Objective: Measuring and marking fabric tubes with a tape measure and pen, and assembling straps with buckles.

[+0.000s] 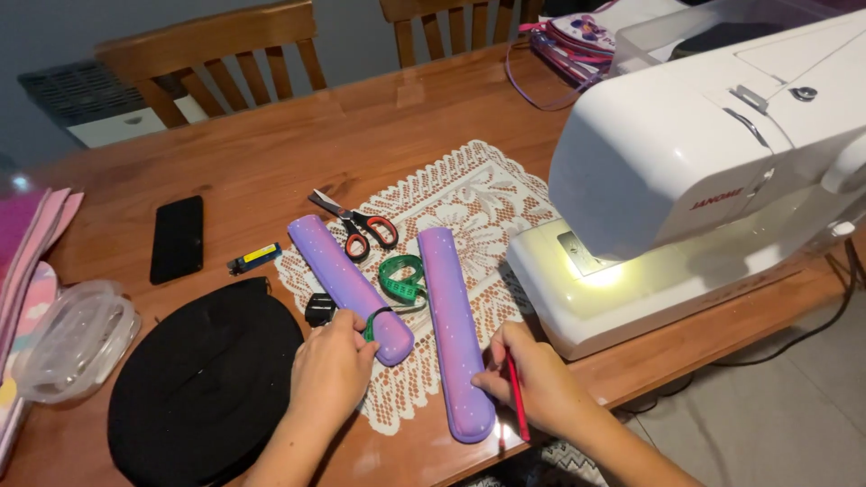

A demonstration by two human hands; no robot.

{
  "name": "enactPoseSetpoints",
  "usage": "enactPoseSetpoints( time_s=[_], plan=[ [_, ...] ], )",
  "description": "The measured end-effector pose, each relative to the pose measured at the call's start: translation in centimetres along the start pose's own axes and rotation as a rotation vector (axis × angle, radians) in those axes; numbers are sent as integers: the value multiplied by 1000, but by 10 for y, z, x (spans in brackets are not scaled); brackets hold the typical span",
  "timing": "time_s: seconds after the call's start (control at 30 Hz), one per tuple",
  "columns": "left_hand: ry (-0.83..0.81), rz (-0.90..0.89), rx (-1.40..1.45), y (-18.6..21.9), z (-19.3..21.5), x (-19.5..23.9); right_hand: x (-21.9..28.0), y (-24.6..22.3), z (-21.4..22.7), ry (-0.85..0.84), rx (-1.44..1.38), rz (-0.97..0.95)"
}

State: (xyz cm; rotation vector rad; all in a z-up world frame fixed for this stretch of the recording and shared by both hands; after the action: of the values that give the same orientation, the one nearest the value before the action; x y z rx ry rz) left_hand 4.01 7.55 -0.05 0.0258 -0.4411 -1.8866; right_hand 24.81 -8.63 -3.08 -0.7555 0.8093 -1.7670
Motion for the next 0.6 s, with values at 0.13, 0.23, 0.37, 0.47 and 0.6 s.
enactPoseSetpoints(
  time_s=[0.13,0.23,0.37,0.47,0.6],
  plan=[
    [-18,32,-1,-7,-6,-9,-3,4,-3,-23,-8,71],
    [-50,68,28,0,3,-6,0,-1,-4,-44,-4,66],
    [-149,127,119,-2,1,-8,4,-4,-4,-42,-31,92],
    [-131,116,142,-8,2,-9,5,-5,1,12,-82,147],
    [-64,19,334,5,7,11,8,-25,19,166,-331,315]
  ],
)
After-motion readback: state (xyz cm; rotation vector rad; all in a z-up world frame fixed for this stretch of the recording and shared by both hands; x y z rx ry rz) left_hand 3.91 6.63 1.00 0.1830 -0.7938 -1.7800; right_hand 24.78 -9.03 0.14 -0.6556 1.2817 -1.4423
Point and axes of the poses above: each hand's wrist, its own x-axis away from the middle knuckle, its own z-axis out of the back of the hand, y = z × x, the point moved 8 cm from there along -x, towards the middle knuckle, and after that the axes turned 5 degrees about z, right-handed, at the moved point
